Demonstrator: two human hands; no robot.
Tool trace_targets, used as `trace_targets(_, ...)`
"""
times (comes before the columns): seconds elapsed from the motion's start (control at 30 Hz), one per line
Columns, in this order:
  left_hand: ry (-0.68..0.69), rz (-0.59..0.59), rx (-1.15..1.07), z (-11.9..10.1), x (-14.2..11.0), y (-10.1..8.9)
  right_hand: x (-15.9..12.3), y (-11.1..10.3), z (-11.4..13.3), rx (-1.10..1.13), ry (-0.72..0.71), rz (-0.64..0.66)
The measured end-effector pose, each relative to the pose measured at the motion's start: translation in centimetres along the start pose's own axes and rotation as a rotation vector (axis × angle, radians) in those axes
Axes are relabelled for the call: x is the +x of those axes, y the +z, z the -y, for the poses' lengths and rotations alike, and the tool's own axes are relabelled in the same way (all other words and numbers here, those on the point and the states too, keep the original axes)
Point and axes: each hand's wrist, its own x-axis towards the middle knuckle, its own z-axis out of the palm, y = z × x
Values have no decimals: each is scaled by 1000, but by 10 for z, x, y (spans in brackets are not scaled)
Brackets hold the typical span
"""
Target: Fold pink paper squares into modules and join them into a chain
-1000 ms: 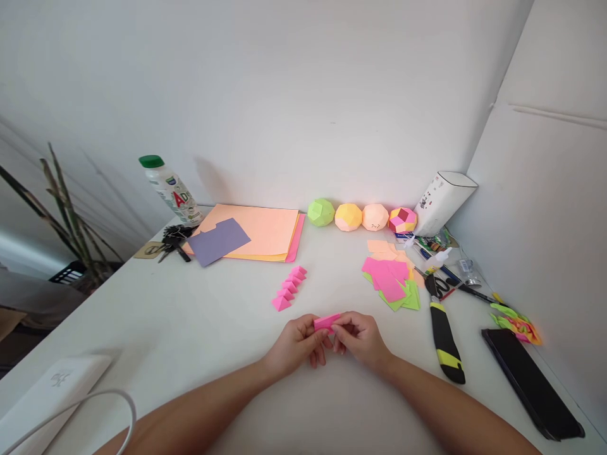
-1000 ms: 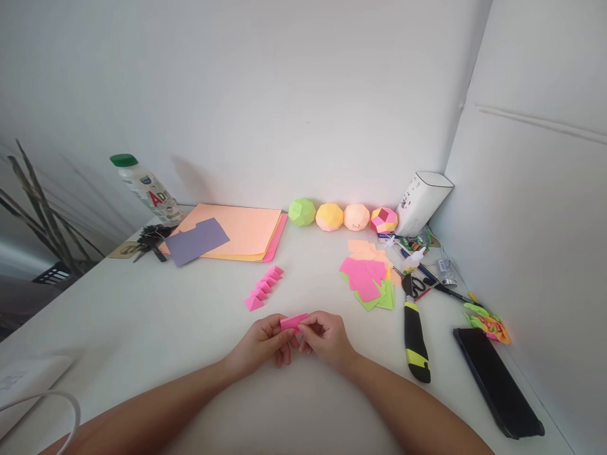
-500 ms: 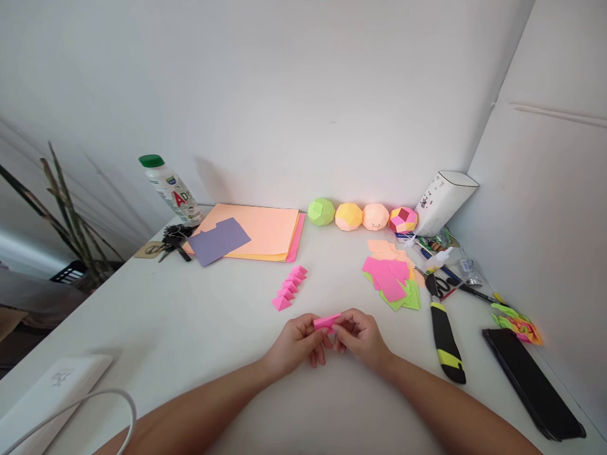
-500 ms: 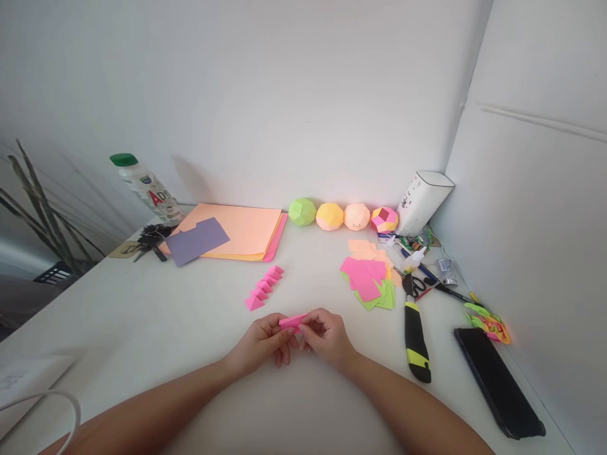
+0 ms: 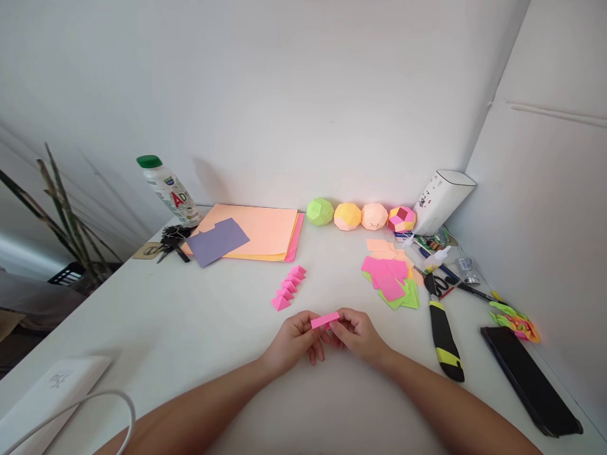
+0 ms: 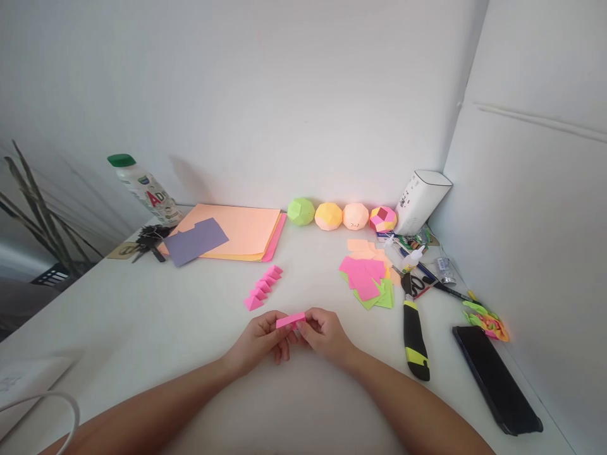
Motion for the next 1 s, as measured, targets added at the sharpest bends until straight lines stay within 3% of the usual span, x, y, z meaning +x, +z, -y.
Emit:
trace_targets(0.53,-57,55,110,-2,-3,-2,-2,-1,3,-27,28,-11)
trace_targets(1.0,-27,66,141,-3,-6,1,0,-2,-4,-117,10,27)
